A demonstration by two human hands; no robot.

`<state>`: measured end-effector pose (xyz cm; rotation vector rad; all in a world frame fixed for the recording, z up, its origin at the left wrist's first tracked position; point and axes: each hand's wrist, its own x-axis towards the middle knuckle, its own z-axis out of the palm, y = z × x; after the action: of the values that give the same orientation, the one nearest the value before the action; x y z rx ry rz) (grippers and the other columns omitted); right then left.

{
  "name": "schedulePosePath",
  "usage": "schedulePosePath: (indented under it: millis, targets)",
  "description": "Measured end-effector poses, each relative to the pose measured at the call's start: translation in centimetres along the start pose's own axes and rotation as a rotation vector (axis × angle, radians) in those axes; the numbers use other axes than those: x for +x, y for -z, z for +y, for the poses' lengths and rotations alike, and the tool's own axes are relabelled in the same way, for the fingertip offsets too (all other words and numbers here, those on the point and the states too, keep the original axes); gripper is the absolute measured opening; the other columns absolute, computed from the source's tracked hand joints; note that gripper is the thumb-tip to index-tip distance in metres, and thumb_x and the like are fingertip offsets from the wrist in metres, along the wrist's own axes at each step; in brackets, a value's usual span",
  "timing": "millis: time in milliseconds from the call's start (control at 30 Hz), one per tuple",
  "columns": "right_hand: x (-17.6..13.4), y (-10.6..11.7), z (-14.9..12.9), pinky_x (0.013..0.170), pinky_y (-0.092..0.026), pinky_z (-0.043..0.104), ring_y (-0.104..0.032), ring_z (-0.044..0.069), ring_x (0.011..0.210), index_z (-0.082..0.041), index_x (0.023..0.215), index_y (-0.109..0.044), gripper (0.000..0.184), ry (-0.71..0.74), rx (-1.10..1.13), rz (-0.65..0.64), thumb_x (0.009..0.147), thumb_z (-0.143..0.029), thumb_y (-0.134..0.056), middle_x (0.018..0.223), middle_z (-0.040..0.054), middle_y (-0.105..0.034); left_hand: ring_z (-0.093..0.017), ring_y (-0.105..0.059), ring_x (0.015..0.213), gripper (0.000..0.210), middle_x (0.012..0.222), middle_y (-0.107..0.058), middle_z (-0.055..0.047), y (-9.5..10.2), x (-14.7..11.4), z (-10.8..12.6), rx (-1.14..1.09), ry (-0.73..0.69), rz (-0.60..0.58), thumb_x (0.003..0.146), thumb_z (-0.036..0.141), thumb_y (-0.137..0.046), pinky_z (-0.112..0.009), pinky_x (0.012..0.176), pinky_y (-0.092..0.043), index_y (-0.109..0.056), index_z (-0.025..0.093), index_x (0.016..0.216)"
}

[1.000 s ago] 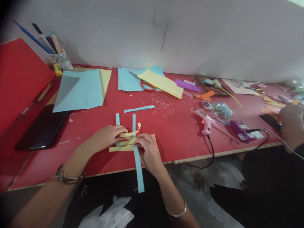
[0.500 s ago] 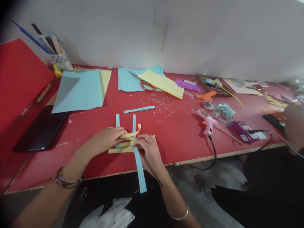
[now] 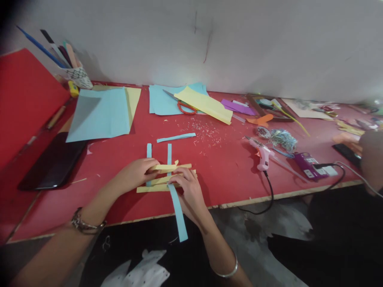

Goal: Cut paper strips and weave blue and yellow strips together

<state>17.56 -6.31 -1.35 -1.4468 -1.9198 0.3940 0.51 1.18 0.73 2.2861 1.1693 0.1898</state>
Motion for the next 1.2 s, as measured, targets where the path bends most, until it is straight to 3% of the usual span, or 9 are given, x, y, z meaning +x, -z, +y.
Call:
schedulePosePath:
  millis: [100, 233, 500, 767, 1033, 1200]
  targets:
    - [0.0, -0.1, -0.1, 0.078, -0.041, 0.032, -0.053, 0.017, 0.086, -0.022, 0.072, -0.059, 0.010, -0.034, 0.009, 0.014, 0.072, -0.016, -0.051, 0.093, 0.0045, -0.054, -0.010, -0.037, 0.052, 0.025, 0.057, -0.036, 0.005, 0.0, -0.1, 0.0, -0.094, -0.014, 0.102, 0.079, 0.026, -0.041, -0.022, 0.049, -0.026, -0.031, 0.019, 0.057]
    - [0.2, -0.5, -0.1, 0.062, -0.045, 0.025, -0.053, 0.015, 0.076, -0.021, 0.070, -0.060, 0.011, -0.118, 0.080, 0.075, 0.074, -0.021, -0.050, 0.085, 0.0053, -0.051, -0.009, -0.038, 0.053, 0.021, 0.060, -0.038, 0.004, 0.1, -0.4, -0.2, -0.197, -0.046, 0.207, 0.081, 0.028, -0.037, -0.022, 0.051, -0.029, -0.036, 0.019, 0.062]
    - [1.0, 0.1, -0.3, 0.059, -0.047, 0.024, -0.053, 0.015, 0.072, -0.019, 0.065, -0.059, 0.020, -0.187, 0.047, -0.034, 0.078, -0.027, -0.046, 0.080, 0.0057, -0.050, -0.010, -0.041, 0.058, 0.023, 0.063, -0.038, 0.003, 0.2, -0.7, -0.5, -0.271, -0.087, 0.254, 0.082, 0.027, -0.034, -0.022, 0.053, -0.031, -0.034, 0.019, 0.060]
    - [1.4, -0.1, -0.6, 0.060, -0.046, 0.024, -0.055, 0.014, 0.070, -0.019, 0.067, -0.056, 0.012, -0.197, 0.004, -0.060, 0.076, -0.025, -0.050, 0.078, 0.0033, -0.053, -0.010, -0.036, 0.053, 0.027, 0.057, -0.033, 0.005, 0.3, -0.8, -0.3, -0.283, -0.041, 0.320, 0.083, 0.032, -0.033, -0.023, 0.051, -0.029, -0.029, 0.020, 0.059]
    - [1.4, -0.2, -0.7, 0.057, -0.041, 0.023, -0.050, 0.013, 0.066, -0.020, 0.065, -0.049, 0.009, -0.127, -0.022, -0.005, 0.074, -0.021, -0.051, 0.074, 0.0015, -0.051, -0.009, -0.040, 0.053, 0.019, 0.061, -0.040, 0.004, 0.3, -0.9, -0.6, -0.270, -0.052, 0.279, 0.080, 0.029, -0.040, -0.022, 0.051, -0.032, -0.037, 0.019, 0.064]
    - [1.3, 0.2, -0.5, 0.059, -0.041, 0.024, -0.049, 0.013, 0.066, -0.019, 0.066, -0.049, 0.010, -0.082, 0.059, 0.206, 0.075, -0.018, -0.047, 0.072, 0.0015, -0.049, -0.010, -0.046, 0.064, 0.019, 0.081, -0.049, 0.000, 0.0, -0.8, -0.9, -0.262, -0.141, 0.170, 0.080, 0.036, -0.045, -0.023, 0.059, -0.039, -0.054, 0.020, 0.085]
